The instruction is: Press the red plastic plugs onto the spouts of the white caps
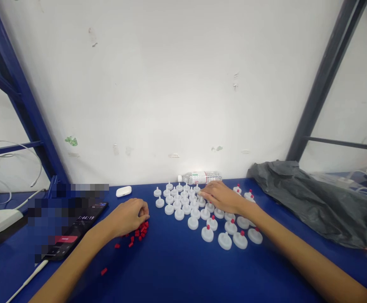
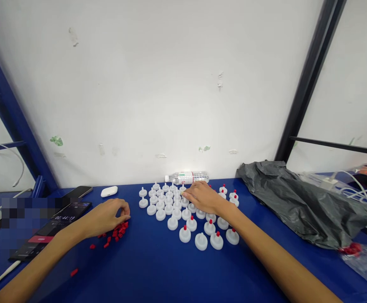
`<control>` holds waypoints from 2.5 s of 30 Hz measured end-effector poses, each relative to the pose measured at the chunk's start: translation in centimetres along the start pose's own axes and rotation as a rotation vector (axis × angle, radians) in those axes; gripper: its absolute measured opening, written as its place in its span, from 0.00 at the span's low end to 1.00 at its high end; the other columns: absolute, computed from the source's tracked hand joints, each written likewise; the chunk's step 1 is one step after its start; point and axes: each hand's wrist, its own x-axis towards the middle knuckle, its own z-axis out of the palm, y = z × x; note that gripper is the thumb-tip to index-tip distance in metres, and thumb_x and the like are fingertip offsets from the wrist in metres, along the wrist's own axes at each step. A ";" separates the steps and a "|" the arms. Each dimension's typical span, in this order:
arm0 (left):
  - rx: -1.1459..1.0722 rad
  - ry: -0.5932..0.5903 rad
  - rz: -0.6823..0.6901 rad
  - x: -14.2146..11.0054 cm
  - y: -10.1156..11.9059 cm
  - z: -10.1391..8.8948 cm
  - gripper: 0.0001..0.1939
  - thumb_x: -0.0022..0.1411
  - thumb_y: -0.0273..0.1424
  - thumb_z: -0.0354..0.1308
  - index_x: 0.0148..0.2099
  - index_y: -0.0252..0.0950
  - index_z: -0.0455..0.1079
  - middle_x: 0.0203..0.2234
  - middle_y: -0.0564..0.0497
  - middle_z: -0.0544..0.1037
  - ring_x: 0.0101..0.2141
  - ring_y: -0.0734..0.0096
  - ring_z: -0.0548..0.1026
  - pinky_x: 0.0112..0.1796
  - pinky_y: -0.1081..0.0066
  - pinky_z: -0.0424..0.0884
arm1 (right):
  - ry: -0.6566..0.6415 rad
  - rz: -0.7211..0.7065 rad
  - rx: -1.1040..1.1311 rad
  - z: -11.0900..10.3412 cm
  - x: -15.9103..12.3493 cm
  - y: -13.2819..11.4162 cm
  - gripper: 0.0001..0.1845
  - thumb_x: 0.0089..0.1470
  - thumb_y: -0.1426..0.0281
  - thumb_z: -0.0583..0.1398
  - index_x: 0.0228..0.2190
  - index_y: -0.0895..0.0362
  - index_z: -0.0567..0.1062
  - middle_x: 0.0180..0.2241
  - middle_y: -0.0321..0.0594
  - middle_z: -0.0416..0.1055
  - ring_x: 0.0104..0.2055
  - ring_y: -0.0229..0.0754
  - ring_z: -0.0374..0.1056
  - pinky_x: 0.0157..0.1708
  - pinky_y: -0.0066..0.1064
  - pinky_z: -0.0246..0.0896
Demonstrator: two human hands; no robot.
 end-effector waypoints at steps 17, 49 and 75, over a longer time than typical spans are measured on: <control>-0.422 0.326 0.125 -0.2 5.4 0.9 0.14 0.70 0.41 0.54 0.44 0.40 0.77 0.36 0.52 0.82 0.30 0.68 0.76 0.29 0.72 0.68 | 0.163 -0.259 -0.040 -1.4 -0.5 -6.7 0.11 0.69 0.70 0.52 0.51 0.56 0.67 0.46 0.46 0.74 0.48 0.47 0.70 0.48 0.42 0.66; -0.677 0.257 0.219 -0.7 8.1 2.4 0.11 0.67 0.38 0.58 0.41 0.39 0.79 0.34 0.51 0.79 0.26 0.73 0.75 0.27 0.75 0.67 | 0.169 -0.392 -0.018 -0.1 -1.0 -8.8 0.02 0.65 0.72 0.55 0.40 0.57 0.67 0.36 0.39 0.73 0.38 0.41 0.67 0.44 0.34 0.61; -0.287 0.142 0.338 -1.8 8.0 2.7 0.20 0.75 0.38 0.43 0.31 0.38 0.63 0.26 0.54 0.69 0.28 0.70 0.66 0.32 0.69 0.60 | -0.007 -0.512 -0.193 -0.3 -1.2 -9.7 0.18 0.51 0.86 0.56 0.42 0.57 0.68 0.44 0.45 0.70 0.49 0.46 0.62 0.52 0.35 0.62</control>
